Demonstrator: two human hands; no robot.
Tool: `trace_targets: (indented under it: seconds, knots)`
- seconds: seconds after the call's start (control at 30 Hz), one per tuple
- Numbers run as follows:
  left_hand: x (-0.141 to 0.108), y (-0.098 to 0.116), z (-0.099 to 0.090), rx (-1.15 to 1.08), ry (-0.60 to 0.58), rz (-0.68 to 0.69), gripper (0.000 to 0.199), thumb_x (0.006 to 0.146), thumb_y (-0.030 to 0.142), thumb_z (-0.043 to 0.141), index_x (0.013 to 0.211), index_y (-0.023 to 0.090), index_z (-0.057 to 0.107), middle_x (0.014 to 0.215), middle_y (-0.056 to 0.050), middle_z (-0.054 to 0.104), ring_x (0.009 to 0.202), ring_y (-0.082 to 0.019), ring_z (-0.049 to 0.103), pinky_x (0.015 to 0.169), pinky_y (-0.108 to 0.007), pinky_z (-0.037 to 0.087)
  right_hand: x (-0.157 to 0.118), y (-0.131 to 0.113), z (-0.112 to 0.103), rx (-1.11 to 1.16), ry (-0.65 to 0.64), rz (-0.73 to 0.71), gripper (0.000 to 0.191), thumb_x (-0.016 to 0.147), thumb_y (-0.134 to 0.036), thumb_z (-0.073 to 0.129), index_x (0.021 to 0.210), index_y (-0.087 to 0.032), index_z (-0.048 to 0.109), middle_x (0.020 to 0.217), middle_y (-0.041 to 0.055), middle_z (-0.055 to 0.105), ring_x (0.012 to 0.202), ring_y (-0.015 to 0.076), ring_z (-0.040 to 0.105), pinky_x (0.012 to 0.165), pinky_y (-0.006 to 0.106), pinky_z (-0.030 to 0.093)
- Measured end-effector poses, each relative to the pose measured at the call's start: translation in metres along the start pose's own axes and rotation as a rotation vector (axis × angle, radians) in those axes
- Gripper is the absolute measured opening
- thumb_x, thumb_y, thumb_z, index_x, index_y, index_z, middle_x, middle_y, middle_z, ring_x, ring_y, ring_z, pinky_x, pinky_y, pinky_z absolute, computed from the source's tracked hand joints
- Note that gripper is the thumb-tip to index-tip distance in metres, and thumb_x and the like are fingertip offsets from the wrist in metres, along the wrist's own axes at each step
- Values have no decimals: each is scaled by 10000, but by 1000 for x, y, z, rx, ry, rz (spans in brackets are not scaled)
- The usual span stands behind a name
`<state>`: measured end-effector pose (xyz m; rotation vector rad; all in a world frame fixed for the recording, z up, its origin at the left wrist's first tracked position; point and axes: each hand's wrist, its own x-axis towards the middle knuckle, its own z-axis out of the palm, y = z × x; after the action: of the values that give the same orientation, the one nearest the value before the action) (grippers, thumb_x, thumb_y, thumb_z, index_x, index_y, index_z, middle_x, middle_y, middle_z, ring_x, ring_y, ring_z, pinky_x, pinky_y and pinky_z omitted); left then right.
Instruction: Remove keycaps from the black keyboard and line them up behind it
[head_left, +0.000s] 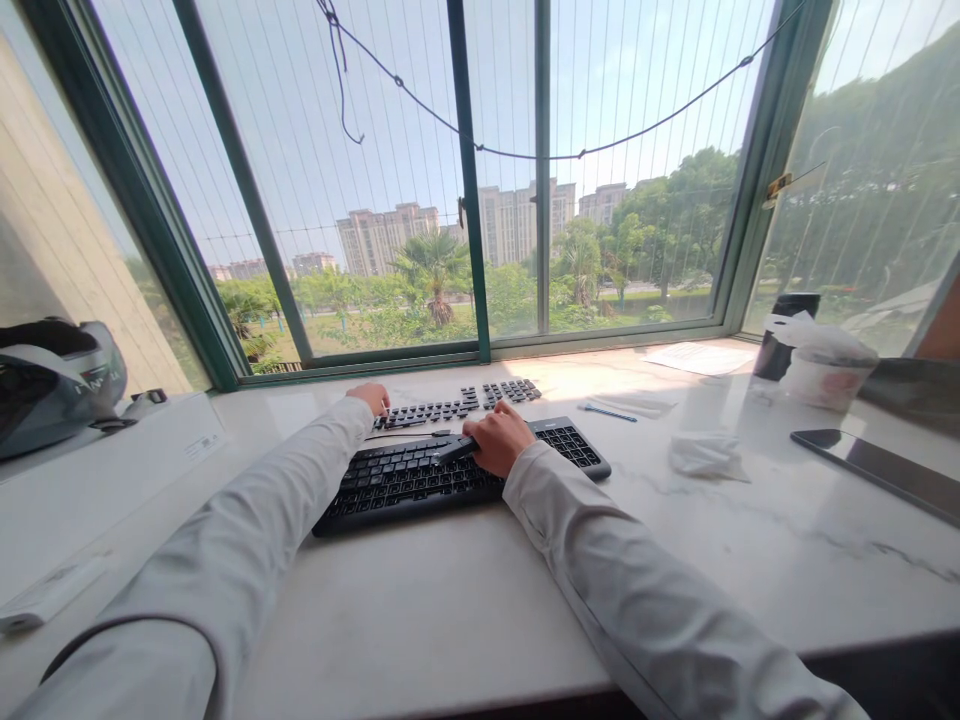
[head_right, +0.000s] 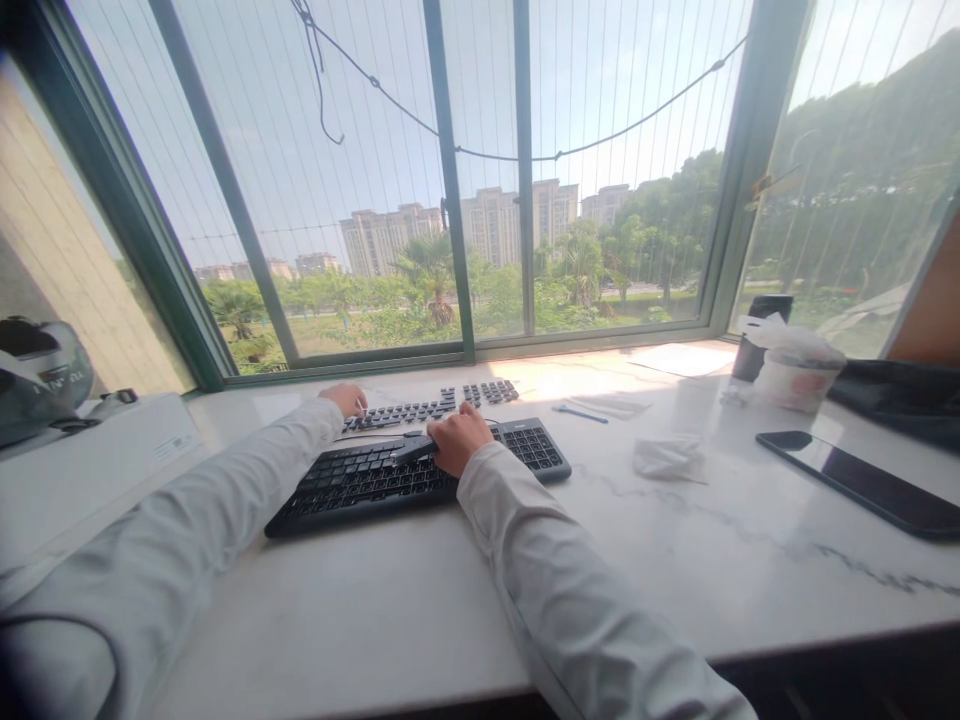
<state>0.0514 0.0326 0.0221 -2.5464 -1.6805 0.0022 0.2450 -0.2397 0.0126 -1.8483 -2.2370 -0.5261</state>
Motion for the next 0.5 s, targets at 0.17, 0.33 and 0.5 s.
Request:
trace_targets:
  seconds: [0.17, 0.33, 0.5]
  knots:
    - [0, -1, 2, -10, 11, -15, 360, 643, 268, 753, 994, 250, 676, 1001, -1, 698, 957, -172, 561, 743, -207, 378, 0, -2, -2, 19, -13, 5, 254, 729, -233, 538, 952, -198, 655, 765, 69, 685, 731, 191, 618, 838, 320, 245]
    - [-1, -2, -1, -15, 34, -16, 373, 625, 250, 777, 981, 241, 667, 943, 15, 708, 954, -169, 571, 785, -214, 390, 0, -2, -3, 22, -8, -2, 258, 721, -221, 535, 949, -201, 654, 781, 72, 690, 727, 190, 611, 843, 326, 247]
    - [-6, -3, -9, -6, 72, -24, 312, 670, 268, 745, 973, 265, 672, 947, -7, 709, 962, -186, 602, 819, -239, 419, 0, -3, -5, 36, -16, -1, 253, 739, -232, 537, 959, -188, 654, 798, 81, 692, 746, 194, 611, 856, 330, 254]
